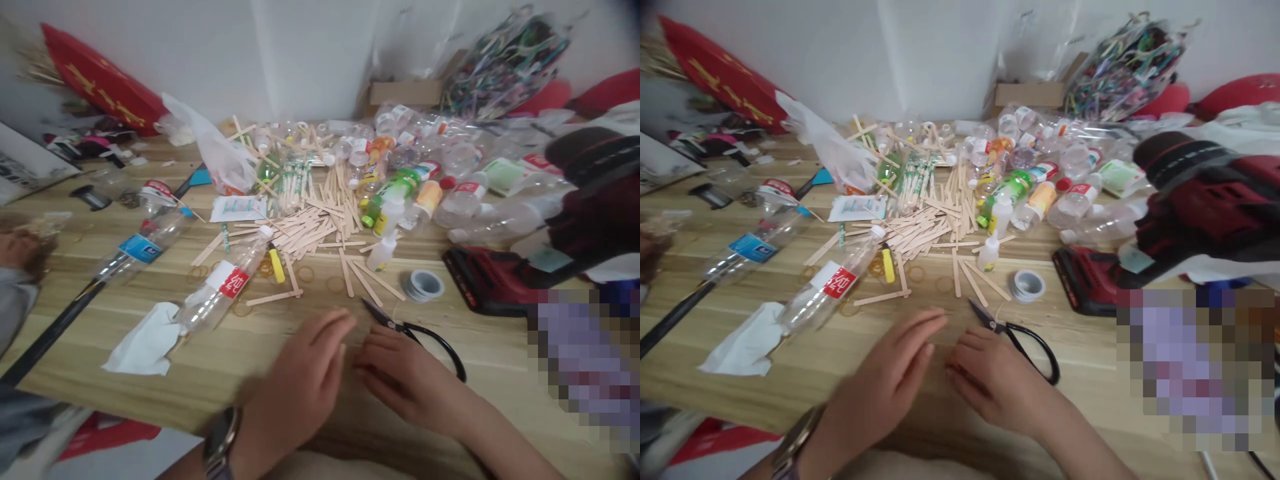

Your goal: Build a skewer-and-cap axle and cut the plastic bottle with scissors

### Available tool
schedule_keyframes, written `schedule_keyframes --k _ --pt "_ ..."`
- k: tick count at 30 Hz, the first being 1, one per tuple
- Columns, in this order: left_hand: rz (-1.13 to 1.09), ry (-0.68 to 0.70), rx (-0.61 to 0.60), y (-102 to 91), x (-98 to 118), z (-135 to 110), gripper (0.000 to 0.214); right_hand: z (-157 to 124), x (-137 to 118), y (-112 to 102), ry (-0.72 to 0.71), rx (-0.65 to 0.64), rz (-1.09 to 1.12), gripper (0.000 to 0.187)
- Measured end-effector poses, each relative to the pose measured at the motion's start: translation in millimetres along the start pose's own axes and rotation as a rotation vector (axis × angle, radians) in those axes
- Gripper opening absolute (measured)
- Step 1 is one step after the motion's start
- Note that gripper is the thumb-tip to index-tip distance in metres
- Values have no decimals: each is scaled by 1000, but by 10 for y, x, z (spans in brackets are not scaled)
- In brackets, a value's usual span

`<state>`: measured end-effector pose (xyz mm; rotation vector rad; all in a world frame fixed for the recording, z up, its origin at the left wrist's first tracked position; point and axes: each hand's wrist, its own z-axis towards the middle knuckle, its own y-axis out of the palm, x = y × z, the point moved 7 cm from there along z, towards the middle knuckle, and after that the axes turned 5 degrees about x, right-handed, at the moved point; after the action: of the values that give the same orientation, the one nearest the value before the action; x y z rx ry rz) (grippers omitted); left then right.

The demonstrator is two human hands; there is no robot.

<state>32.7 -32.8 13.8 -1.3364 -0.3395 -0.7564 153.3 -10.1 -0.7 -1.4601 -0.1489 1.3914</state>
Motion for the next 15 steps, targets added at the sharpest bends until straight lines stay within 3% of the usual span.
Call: schedule_keyframes --k 2,5,15 --pt "-172 -116 -61 109 45 37 39 -8 -39 23 -36 -13 33 20" --pt "-281 -182 -181 259 44 80 35 -25 -68 20 -71 -14 64 23" --pt "-157 -129 -195 284 -30 127 18 -31 -27 37 -49 -54 34 20"
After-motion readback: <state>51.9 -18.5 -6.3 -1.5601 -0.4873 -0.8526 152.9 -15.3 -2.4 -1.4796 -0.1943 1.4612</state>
